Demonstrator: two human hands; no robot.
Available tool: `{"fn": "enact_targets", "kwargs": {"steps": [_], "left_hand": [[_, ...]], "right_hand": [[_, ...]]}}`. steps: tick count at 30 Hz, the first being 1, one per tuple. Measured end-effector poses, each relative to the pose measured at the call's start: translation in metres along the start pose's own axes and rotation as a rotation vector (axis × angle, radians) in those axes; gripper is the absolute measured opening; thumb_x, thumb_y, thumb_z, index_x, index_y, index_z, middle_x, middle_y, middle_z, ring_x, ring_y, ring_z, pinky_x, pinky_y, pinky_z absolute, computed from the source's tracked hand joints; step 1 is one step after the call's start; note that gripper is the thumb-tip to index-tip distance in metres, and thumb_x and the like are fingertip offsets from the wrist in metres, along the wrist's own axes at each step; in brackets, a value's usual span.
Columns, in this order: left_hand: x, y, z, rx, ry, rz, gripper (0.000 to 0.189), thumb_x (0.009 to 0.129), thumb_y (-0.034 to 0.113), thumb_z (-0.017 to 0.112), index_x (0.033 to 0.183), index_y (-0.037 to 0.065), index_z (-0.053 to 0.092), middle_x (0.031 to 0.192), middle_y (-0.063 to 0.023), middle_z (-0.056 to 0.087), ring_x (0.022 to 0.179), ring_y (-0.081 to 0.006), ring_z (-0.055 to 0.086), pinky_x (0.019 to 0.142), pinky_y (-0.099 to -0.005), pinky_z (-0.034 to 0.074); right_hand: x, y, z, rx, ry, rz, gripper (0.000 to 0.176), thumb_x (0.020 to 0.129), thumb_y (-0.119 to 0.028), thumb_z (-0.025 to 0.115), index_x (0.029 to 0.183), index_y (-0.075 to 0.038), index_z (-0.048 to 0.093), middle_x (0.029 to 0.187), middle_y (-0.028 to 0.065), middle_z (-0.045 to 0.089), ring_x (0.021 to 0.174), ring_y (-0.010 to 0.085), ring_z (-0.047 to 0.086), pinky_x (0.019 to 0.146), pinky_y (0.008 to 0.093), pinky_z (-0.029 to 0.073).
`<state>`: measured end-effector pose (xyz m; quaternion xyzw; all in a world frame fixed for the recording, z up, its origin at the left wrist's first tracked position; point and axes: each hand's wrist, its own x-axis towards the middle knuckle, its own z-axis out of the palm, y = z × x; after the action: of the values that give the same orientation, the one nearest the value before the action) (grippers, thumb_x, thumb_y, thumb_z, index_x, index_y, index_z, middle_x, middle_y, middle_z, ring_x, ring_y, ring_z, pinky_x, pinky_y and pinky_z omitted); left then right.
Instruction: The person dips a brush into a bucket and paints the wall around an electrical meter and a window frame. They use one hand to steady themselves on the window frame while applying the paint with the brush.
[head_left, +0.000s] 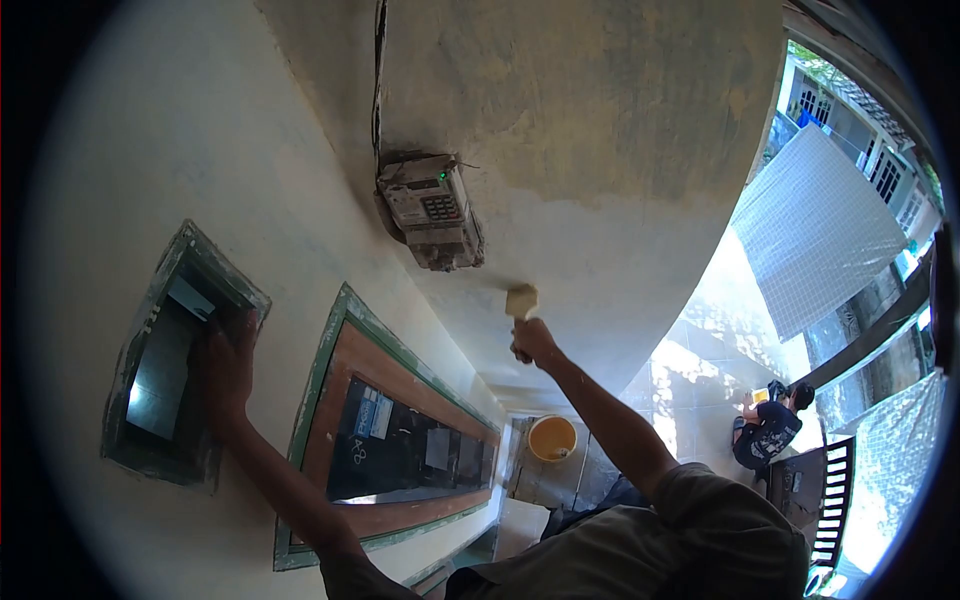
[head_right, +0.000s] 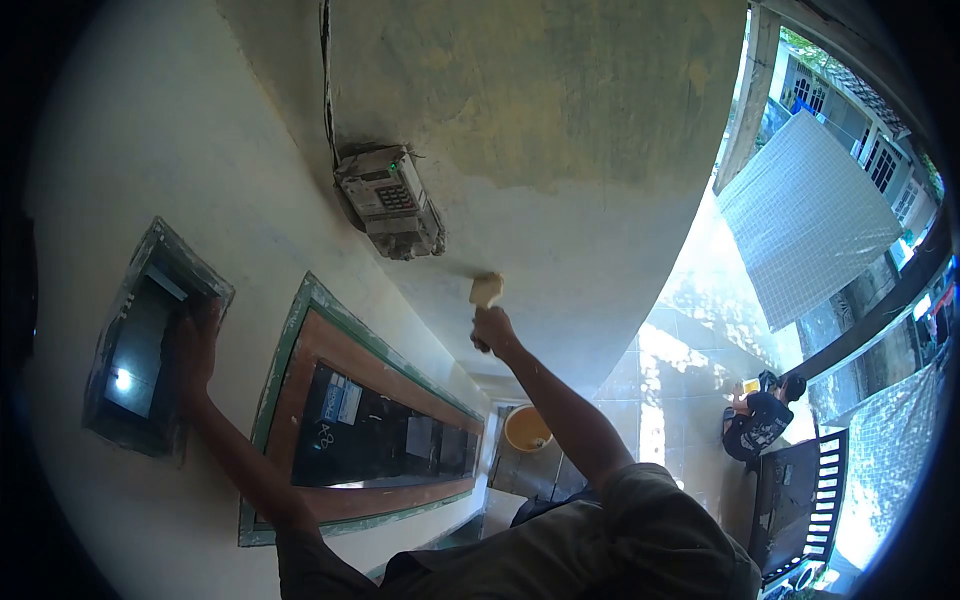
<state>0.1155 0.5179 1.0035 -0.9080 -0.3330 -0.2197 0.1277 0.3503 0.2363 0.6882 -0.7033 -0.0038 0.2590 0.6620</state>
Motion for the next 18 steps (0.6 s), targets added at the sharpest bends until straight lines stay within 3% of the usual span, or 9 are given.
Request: {"fn": "enact_targets", "kwargs": {"steps": [5,7,9,18], "left_hand": [[0.001,-0.002,0.003,-0.028,0.003,-0.015,0.068,0.090,0.057,0.043,0.123,-0.002,0.051,0.116,-0.0284,0.056,0.109,-0.0440,0.053,0.091,-0.0491,0.042],[0.000,0.001,-0.002,-0.039,-0.018,-0.028,0.069,0.090,0.058,0.043,0.124,-0.002,0.051,0.117,-0.0284,0.056,0.109,-0.0439,0.053,0.091,-0.0491,0.042],[0.000,0.003,-0.005,-0.057,-0.088,-0.048,0.077,0.089,0.061,0.041,0.127,-0.005,0.047,0.122,-0.0319,0.051,0.114,-0.0441,0.049,0.100,-0.0483,0.038],[0.000,0.002,-0.003,-0.036,-0.073,-0.028,0.077,0.089,0.062,0.040,0.123,-0.007,0.049,0.119,-0.0305,0.052,0.112,-0.0427,0.051,0.098,-0.0481,0.040]], "right_hand": [[-0.011,-0.093,0.002,0.214,-0.114,-0.055,0.038,0.097,-0.035,0.043,0.086,0.001,0.050,0.050,0.0063,0.047,0.032,0.0124,0.037,0.031,0.0279,0.024],[-0.026,-0.122,-0.001,0.199,-0.115,-0.075,0.037,0.098,-0.034,0.043,0.086,0.001,0.050,0.050,0.0063,0.047,0.032,0.0122,0.036,0.031,0.0279,0.024],[-0.041,-0.146,-0.004,0.181,-0.121,-0.098,0.035,0.098,-0.032,0.042,0.087,0.001,0.050,0.050,0.0062,0.046,0.032,0.0119,0.036,0.031,0.0280,0.024],[-0.097,-0.250,-0.016,0.093,-0.104,-0.447,0.034,0.100,-0.031,0.039,0.088,0.000,0.048,0.047,0.0028,0.043,0.032,0.0100,0.036,0.031,0.0270,0.024]]}}
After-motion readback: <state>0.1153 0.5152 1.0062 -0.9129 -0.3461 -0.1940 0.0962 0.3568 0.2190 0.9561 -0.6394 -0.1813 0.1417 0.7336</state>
